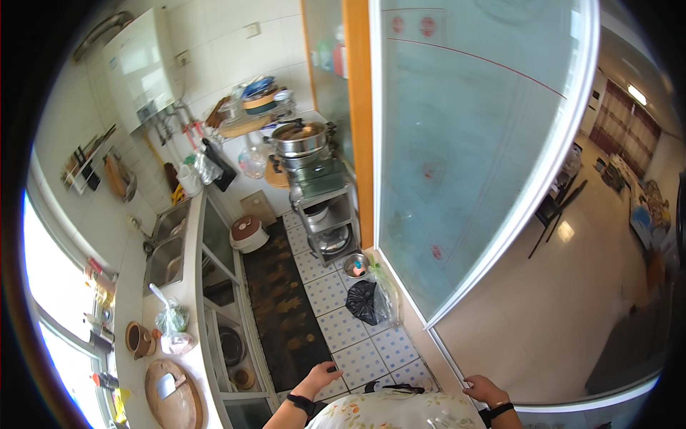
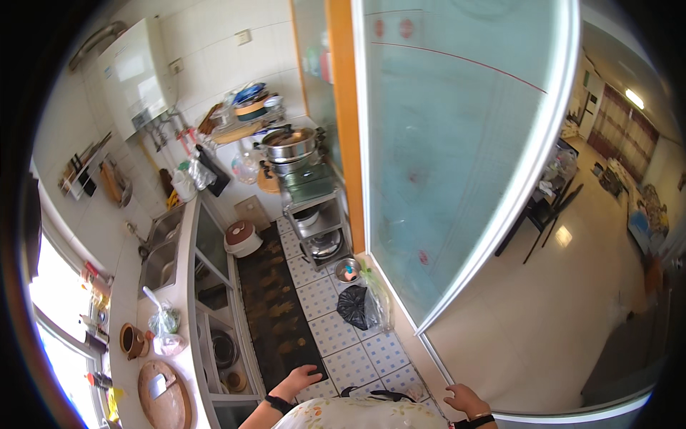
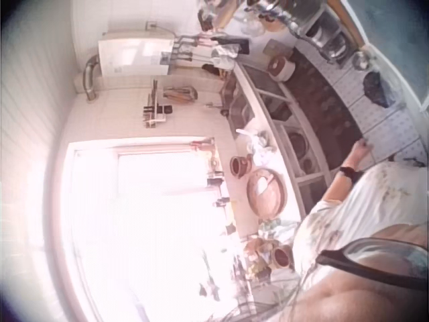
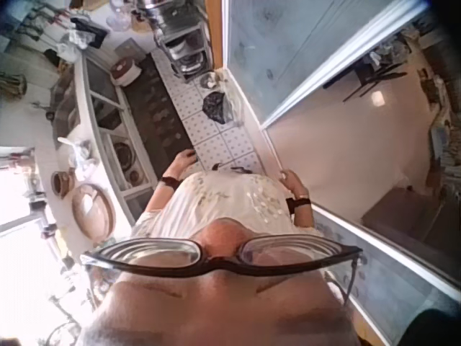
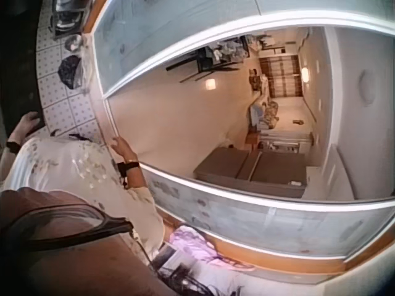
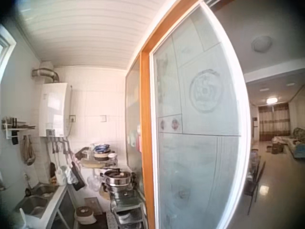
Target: Placing dough buns into a steamer basket and putting the basket into the steamer pot.
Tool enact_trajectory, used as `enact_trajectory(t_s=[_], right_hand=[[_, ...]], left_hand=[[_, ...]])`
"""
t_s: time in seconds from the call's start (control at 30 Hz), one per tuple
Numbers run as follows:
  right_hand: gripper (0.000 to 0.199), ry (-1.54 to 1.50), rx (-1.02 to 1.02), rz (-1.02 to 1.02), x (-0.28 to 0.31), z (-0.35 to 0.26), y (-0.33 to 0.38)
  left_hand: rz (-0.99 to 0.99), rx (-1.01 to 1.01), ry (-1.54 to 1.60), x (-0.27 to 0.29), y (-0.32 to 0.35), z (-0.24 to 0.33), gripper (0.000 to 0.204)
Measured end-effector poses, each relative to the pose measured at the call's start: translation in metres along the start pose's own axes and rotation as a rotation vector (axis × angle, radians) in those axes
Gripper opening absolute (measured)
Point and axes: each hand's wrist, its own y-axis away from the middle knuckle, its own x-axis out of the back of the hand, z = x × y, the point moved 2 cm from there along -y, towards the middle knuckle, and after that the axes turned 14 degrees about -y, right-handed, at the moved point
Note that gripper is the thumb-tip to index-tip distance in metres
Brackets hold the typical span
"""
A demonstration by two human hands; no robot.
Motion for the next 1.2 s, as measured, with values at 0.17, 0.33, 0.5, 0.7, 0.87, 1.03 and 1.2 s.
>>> enact_trajectory(t_s=[0.17,0.33,0.5,0.7,0.87,1.03,1.2], right_hand=[[0.042,-0.161,-0.095,0.117,0.050,0.079,0.000],[0.041,-0.168,-0.082,0.229,0.116,0.119,0.020],[0.037,-0.081,-0.159,0.462,0.142,0.182,0.041],[0.037,-0.267,-0.213,0.387,0.109,0.172,0.011],[0.037,-0.386,-0.265,0.341,0.076,0.144,-0.002],[0.040,-0.590,-0.240,0.244,0.034,0.132,-0.078],[0.039,-0.270,-0.164,0.244,0.006,-0.011,-0.200]], left_hand=[[0.054,-0.132,0.015,-0.062,-0.098,0.062,0.057],[-0.206,-0.087,-0.031,-0.112,-0.102,0.195,0.050],[-0.337,-0.093,-0.176,-0.142,-0.127,0.264,0.046],[-0.247,-0.124,-0.103,-0.103,-0.208,0.174,0.046],[-0.167,-0.384,-0.446,-0.070,-0.210,0.203,0.049],[-0.319,-0.270,-0.276,0.001,-0.195,0.173,0.048],[-0.232,-0.255,-0.114,0.111,-0.224,0.020,0.041]])
